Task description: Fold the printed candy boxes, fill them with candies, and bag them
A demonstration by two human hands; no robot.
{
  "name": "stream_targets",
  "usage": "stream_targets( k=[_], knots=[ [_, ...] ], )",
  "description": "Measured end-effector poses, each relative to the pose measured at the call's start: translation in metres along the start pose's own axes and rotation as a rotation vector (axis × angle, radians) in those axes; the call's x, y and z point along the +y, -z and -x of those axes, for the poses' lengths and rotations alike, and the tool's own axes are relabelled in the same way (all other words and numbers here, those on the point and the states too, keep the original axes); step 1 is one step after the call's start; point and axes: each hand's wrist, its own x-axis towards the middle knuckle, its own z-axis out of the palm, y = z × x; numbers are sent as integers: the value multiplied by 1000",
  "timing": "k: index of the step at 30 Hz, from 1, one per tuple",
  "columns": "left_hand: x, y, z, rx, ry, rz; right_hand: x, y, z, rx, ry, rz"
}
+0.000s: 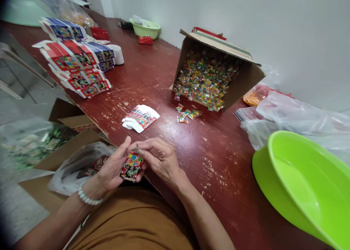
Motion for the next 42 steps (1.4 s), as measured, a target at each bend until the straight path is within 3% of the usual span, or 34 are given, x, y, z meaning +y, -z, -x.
stream_targets(
  k=[2, 4, 9, 14, 17, 23, 27, 30, 32, 35, 36, 39, 42],
  knots=[
    [2, -1, 1, -24, 61, 57, -3, 5, 2, -125, 23, 55],
    [2, -3, 0, -2, 71, 67, -3, 7, 2, -167, -47, 23],
    [-3, -5, -3, 41, 2, -9, -1, 0, -3, -121, -312, -255],
    [-4, 0, -4, 23, -54, -106, 0, -2, -10, -80, -422, -264],
    [-3, 3, -3, 88, -46, -104, -1, -2, -7, -75, -364, -228],
    [-1, 3, -7, 147, 50, 105, 4, -9, 9, -107, -22, 64],
    [4, 5, -2, 183, -30, 87, 20, -11, 8, -197, -141, -3],
    [13, 30, 13, 340, -238, -147, 35, -2, -17, -111, -269, 83],
    [20, 62, 27, 563, -355, -394, 45, 8, -45, 52, -257, 337],
    [29, 119, 45, 915, -383, -925, 59, 20, -88, 151, -204, 696],
    [31, 134, 49, 967, -367, -969, 62, 21, -100, 136, -215, 780],
    [34, 155, 55, 1017, -398, -1033, 67, 17, -119, 56, -315, 965],
    [34, 141, 48, 942, -466, -1028, 67, 9, -123, 17, -397, 1046]
  ],
)
